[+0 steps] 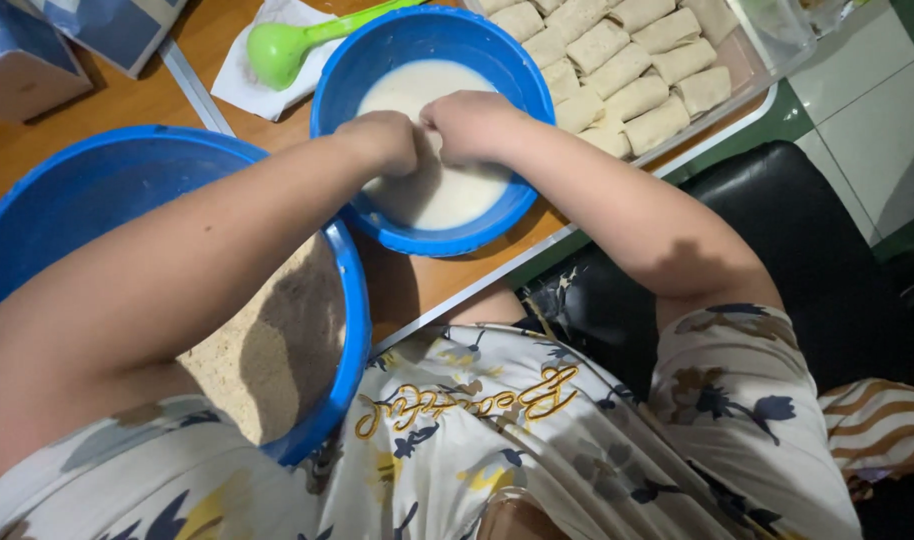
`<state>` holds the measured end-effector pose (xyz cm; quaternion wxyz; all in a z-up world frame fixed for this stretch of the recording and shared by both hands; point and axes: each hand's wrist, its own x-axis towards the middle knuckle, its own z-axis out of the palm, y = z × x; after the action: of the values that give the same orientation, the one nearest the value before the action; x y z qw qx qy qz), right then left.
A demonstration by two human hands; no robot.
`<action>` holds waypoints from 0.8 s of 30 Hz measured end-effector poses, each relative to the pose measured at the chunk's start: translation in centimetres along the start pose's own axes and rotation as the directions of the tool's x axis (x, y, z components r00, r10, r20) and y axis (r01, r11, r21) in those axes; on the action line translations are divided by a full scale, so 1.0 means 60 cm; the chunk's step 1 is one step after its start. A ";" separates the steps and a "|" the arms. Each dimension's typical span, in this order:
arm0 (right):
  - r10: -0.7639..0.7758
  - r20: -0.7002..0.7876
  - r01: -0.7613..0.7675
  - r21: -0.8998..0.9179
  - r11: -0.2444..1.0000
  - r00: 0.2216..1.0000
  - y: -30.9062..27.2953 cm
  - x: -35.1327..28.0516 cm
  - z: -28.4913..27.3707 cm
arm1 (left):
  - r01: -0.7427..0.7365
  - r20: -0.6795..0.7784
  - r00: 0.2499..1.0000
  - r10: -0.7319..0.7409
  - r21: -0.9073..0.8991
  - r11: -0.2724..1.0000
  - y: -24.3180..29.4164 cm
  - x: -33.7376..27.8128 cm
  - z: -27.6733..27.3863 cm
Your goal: Breading pastry rolls by dipping them in liquid batter and then coating them with breadcrumbs.
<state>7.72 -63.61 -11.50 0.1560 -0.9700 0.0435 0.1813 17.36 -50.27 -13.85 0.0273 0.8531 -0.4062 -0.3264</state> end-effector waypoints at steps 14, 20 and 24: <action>-0.204 -0.249 0.243 0.138 0.960 0.947 0.021 -0.054 -0.079 | -0.278 -0.213 0.940 0.265 -0.035 0.960 -0.023 -0.051 -0.067; -0.281 -0.417 0.420 0.291 0.860 0.864 0.000 -0.123 -0.148 | -0.543 -0.538 0.730 0.422 -0.082 0.836 -0.009 -0.160 -0.123; -0.318 -0.449 0.484 0.322 0.814 0.835 0.002 -0.135 -0.141 | -0.616 -0.599 0.646 0.474 -0.042 0.786 -0.011 -0.177 -0.110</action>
<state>3.01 -66.20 -1.07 0.3862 -0.9152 -0.0989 -0.0589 16.76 -43.71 -3.20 0.3460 0.7356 -0.5760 -0.0856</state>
